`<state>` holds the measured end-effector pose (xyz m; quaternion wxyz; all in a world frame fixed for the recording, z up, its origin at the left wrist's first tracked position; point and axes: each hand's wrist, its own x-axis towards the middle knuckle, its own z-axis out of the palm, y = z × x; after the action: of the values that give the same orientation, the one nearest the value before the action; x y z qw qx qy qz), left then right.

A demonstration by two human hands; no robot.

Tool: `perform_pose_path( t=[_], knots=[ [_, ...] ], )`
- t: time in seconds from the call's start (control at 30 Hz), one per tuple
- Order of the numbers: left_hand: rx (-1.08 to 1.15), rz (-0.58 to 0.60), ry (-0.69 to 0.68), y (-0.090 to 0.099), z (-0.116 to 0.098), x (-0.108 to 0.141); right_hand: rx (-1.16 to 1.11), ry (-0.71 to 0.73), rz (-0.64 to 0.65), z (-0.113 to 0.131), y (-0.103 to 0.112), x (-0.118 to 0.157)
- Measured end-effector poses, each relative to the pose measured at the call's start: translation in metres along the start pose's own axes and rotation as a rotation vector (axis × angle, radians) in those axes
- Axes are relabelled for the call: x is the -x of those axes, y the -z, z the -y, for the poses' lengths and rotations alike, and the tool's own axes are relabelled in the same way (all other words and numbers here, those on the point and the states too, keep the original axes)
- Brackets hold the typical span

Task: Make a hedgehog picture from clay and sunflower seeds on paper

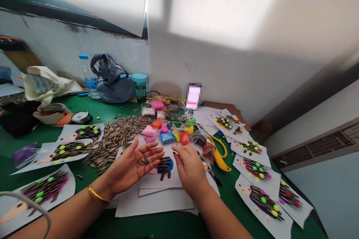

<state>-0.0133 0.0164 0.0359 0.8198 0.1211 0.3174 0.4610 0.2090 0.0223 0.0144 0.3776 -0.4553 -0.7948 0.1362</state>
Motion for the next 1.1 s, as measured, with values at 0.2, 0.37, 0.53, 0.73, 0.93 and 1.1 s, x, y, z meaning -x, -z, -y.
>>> perform_pose_path(
  t=[0.2,0.37,0.53,0.73,0.93,1.1],
  knots=[
    [0.044,-0.207,-0.175,0.019,-0.013,-0.018,0.07,-0.256,0.281,-0.011,0.008,-0.003],
    [0.014,-0.296,-0.191,0.025,-0.016,-0.025,0.093,-0.374,0.438,-0.005,0.006,-0.004],
    [-0.016,-0.313,-0.193,0.024,-0.014,-0.026,0.094,-0.21,0.325,-0.007,-0.003,-0.001],
    [-0.024,-0.312,-0.189,0.024,-0.014,-0.025,0.075,-0.164,0.288,-0.012,-0.014,0.001],
    [-0.025,-0.313,-0.188,0.023,-0.013,-0.025,0.096,-0.169,0.308,-0.01,-0.019,0.0],
    [-0.021,-0.306,-0.193,0.023,-0.012,-0.025,0.172,-0.138,0.328,-0.007,-0.019,0.0]
  ],
)
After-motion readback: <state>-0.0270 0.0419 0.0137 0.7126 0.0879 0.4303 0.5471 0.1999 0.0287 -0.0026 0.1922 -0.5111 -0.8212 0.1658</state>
